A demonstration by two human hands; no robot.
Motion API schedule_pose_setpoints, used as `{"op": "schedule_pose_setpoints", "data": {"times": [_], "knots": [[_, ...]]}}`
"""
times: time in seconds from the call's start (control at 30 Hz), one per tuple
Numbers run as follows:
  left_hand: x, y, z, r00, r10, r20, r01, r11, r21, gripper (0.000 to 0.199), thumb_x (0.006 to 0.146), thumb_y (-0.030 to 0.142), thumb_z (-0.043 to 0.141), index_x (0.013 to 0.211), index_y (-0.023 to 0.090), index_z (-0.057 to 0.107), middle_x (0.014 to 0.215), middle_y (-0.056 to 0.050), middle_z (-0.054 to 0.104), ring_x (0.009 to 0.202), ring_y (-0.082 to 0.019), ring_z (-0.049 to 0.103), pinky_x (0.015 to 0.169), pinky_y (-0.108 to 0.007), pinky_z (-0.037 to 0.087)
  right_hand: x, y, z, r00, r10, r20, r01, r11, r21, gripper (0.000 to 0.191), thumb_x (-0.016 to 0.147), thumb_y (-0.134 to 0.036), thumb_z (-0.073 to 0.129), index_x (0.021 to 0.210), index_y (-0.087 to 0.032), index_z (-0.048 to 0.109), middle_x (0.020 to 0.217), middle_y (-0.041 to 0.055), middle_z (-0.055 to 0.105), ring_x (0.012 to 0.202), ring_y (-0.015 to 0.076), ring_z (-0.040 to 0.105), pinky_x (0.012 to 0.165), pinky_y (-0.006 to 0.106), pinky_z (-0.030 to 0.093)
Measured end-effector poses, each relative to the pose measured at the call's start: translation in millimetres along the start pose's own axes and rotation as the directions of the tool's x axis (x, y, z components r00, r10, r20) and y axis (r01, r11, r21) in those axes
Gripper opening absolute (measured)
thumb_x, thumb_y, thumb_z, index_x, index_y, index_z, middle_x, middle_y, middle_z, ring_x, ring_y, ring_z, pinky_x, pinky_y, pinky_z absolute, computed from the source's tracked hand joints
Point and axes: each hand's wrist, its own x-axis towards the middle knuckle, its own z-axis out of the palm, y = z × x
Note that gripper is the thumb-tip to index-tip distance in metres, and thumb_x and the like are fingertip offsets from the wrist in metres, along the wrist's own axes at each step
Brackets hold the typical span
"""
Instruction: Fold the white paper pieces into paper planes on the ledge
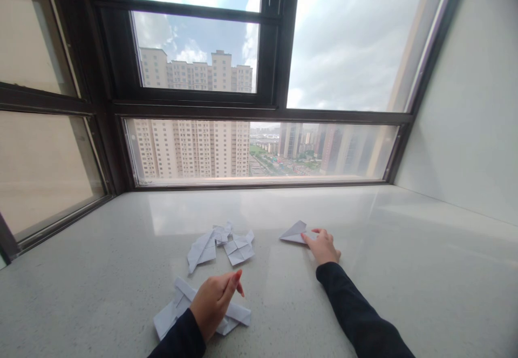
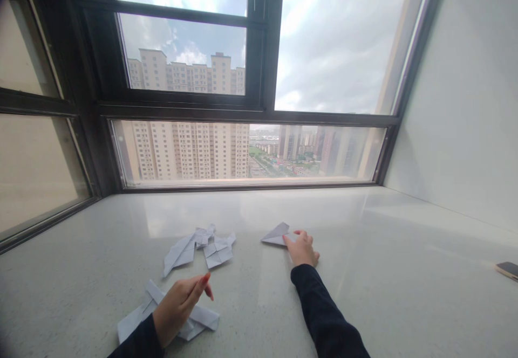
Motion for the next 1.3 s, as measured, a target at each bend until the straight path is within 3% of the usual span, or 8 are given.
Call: {"op": "schedule_pose_setpoints", "data": {"times": [0.57,0.83,0.93,1.0,1.07,1.13,1.23,1.3], "knots": [[1,4,-2.5,1.000,-0.003,-0.012,0.003,1.000,-0.014,0.057,0.083,0.048,0.018,0.060,0.017,0.061,0.049,0.001,0.045,0.048,-0.012,0.045,0.050,-0.021,0.031,-1,0,0,0.999,0.014,-0.047,-0.008,0.993,0.118,0.037,0.074,-0.045,0.037,0.100,-0.021,0.045,0.105,0.0111,0.047,0.091,0.0246,0.051,0.081,0.043,0.030],[1,0,-4.3,0.996,-0.069,-0.051,0.069,0.998,0.000,0.057,0.082,0.050,0.018,0.061,0.017,0.060,0.047,0.002,0.041,0.047,-0.013,0.044,0.050,-0.022,0.031,-9,-9,-16,0.976,0.034,-0.217,0.006,0.983,0.183,0.029,0.075,-0.029,0.033,0.103,-0.023,0.040,0.106,0.0092,0.047,0.105,0.0256,0.040,0.082,0.044,0.027],[1,0,-5.4,0.993,-0.085,-0.076,0.084,0.996,-0.016,0.055,0.082,0.049,0.019,0.061,0.018,0.060,0.048,0.002,0.041,0.048,-0.013,0.043,0.050,-0.022,0.031,-22,-23,-26,0.968,-0.032,-0.250,0.080,0.979,0.187,0.029,0.074,-0.026,0.036,0.102,-0.023,0.043,0.103,0.0066,0.049,0.104,0.0237,0.041,0.081,0.040,0.028],[1,1,-6.1,0.991,-0.090,-0.097,0.086,0.995,-0.045,0.055,0.080,0.051,0.021,0.059,0.018,0.059,0.049,0.002,0.042,0.049,-0.013,0.044,0.050,-0.022,0.032,-41,-38,-30,0.960,-0.180,-0.215,0.220,0.959,0.180,0.026,0.074,-0.027,0.038,0.097,-0.023,0.047,0.100,0.0051,0.051,0.096,0.0221,0.047,0.079,0.037,0.029],[3,1,-7.1,0.986,-0.113,-0.121,0.098,0.987,-0.126,0.055,0.079,0.054,0.022,0.058,0.018,0.058,0.046,0.003,0.039,0.045,-0.012,0.041,0.048,-0.022,0.031,-69,-54,-32,0.908,-0.414,-0.068,0.419,0.890,0.181,0.022,0.075,-0.031,0.039,0.092,-0.023,0.052,0.088,0.0024,0.056,0.083,0.0203,0.052,0.075,0.035,0.030],[5,1,-9.6,0.973,-0.179,-0.146,0.134,0.952,-0.277,0.058,0.077,0.058,0.020,0.058,0.017,0.057,0.041,0.006,0.031,0.039,-0.010,0.034,0.042,-0.022,0.028,-102,-67,-29,0.794,-0.599,0.107,0.573,0.795,0.202,0.021,0.075,-0.036,0.042,0.087,-0.022,0.054,0.079,0.0002,0.058,0.076,0.0186,0.054,0.072,0.032,0.031],[9,0,-17.3,0.921,-0.317,-0.228,0.166,0.847,-0.506,0.060,0.074,0.062,0.022,0.058,0.015,0.056,0.038,0.009,0.025,0.033,-0.006,0.024,0.035,-0.020,0.020,-149,-76,-20,0.597,-0.746,0.295,0.714,0.662,0.227,0.032,0.067,-0.049,0.054,0.085,-0.022,0.054,0.085,0.0018,0.059,0.079,0.0205,0.054,0.071,0.033,0.031],[11,-1,-23.6,0.869,-0.393,-0.301,0.150,0.789,-0.596,0.058,0.070,0.065,0.028,0.057,0.015,0.054,0.038,0.009,0.027,0.032,-0.005,0.022,0.033,-0.018,0.017,-169,-76,-12,0.521,-0.777,0.353,0.750,0.614,0.245,0.043,0.060,-0.055,0.059,0.086,-0.021,0.054,0.090,0.0041,0.059,0.082,0.0222,0.053,0.072,0.033,0.031]]}}
